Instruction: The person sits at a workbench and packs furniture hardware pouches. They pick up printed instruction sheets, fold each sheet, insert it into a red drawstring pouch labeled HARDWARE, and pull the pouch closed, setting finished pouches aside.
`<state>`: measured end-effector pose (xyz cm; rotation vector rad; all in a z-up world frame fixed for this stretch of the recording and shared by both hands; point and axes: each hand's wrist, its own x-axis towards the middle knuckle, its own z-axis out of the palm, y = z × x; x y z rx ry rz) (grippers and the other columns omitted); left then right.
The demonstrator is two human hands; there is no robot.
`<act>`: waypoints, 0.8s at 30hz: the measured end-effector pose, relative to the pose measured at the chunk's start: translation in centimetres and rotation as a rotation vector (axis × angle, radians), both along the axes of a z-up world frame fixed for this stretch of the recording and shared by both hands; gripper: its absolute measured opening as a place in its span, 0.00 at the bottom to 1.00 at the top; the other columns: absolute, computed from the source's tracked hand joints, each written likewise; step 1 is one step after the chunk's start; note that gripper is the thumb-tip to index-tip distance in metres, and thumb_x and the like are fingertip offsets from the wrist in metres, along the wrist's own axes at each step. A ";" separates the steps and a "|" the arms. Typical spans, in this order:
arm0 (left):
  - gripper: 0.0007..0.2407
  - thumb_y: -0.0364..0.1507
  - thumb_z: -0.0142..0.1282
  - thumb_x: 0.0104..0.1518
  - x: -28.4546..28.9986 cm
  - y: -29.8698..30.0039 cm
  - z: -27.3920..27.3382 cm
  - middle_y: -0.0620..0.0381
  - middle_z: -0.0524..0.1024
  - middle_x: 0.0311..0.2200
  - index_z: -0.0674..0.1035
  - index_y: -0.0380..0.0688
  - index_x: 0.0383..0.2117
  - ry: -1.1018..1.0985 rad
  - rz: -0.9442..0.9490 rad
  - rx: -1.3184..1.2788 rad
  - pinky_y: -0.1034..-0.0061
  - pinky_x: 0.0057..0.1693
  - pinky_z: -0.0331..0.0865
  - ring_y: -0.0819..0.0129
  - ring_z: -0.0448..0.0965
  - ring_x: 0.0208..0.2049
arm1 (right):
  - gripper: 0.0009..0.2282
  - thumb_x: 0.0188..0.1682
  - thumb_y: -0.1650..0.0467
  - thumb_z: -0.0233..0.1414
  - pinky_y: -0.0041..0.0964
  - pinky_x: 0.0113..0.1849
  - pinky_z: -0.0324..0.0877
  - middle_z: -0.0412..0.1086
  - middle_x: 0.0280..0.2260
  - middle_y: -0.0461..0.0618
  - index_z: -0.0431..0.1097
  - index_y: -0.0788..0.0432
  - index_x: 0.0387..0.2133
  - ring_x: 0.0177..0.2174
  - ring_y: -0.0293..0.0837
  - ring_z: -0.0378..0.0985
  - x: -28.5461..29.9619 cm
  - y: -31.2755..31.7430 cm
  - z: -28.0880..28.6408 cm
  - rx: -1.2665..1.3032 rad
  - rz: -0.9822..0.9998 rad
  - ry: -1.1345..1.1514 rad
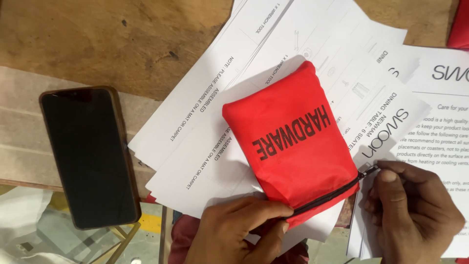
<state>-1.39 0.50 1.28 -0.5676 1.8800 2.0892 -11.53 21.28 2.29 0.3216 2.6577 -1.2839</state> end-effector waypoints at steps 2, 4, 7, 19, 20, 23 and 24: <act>0.08 0.25 0.63 0.53 -0.1 -0.1 0.2 0.50 0.85 0.33 0.84 0.42 0.39 -0.023 -0.001 0.011 0.75 0.41 0.82 0.65 0.90 0.35 | 0.06 0.58 0.74 0.52 0.25 0.25 0.64 0.72 0.26 0.51 0.72 0.69 0.42 0.23 0.33 0.70 -0.2 -0.2 0.2 0.011 -0.011 -0.007; 0.08 0.25 0.63 0.53 -0.1 -0.2 0.4 0.49 0.85 0.33 0.84 0.41 0.39 0.001 0.004 -0.004 0.75 0.41 0.82 0.65 0.90 0.35 | 0.07 0.57 0.74 0.53 0.25 0.25 0.64 0.72 0.26 0.50 0.72 0.70 0.41 0.22 0.33 0.70 -0.1 -0.1 0.1 0.015 -0.009 -0.007; 0.08 0.25 0.63 0.53 -0.2 -0.3 0.6 0.50 0.85 0.33 0.84 0.41 0.39 -0.058 -0.023 -0.008 0.75 0.40 0.82 0.66 0.89 0.35 | 0.07 0.59 0.74 0.53 0.25 0.26 0.63 0.71 0.26 0.51 0.72 0.70 0.43 0.23 0.34 0.70 0.2 0.1 0.0 0.006 0.005 0.008; 0.09 0.25 0.62 0.53 -0.1 -0.3 0.4 0.50 0.85 0.32 0.85 0.41 0.40 -0.093 -0.033 0.038 0.76 0.41 0.83 0.68 0.90 0.33 | 0.07 0.57 0.74 0.53 0.25 0.24 0.63 0.72 0.25 0.51 0.72 0.70 0.41 0.22 0.34 0.70 0.0 -0.4 0.4 0.028 -0.017 0.000; 0.09 0.25 0.62 0.53 0.0 -0.2 0.4 0.50 0.85 0.32 0.85 0.41 0.40 -0.092 -0.032 0.038 0.76 0.41 0.83 0.68 0.90 0.33 | 0.07 0.57 0.74 0.53 0.25 0.24 0.63 0.72 0.25 0.51 0.72 0.70 0.41 0.22 0.34 0.70 0.1 -0.2 0.3 0.029 -0.016 0.001; 0.09 0.25 0.63 0.53 0.0 -0.2 0.2 0.50 0.86 0.33 0.85 0.41 0.40 -0.073 -0.034 0.019 0.76 0.40 0.82 0.68 0.90 0.34 | 0.07 0.58 0.74 0.53 0.25 0.25 0.63 0.72 0.26 0.51 0.73 0.70 0.42 0.22 0.34 0.70 0.1 0.1 0.1 0.022 -0.005 0.009; 0.09 0.25 0.63 0.53 0.1 -0.2 0.1 0.49 0.86 0.33 0.85 0.41 0.39 -0.065 -0.038 0.006 0.75 0.40 0.82 0.67 0.90 0.34 | 0.07 0.57 0.74 0.53 0.25 0.24 0.64 0.72 0.26 0.51 0.72 0.70 0.41 0.22 0.34 0.71 0.1 0.0 0.1 0.027 -0.009 0.005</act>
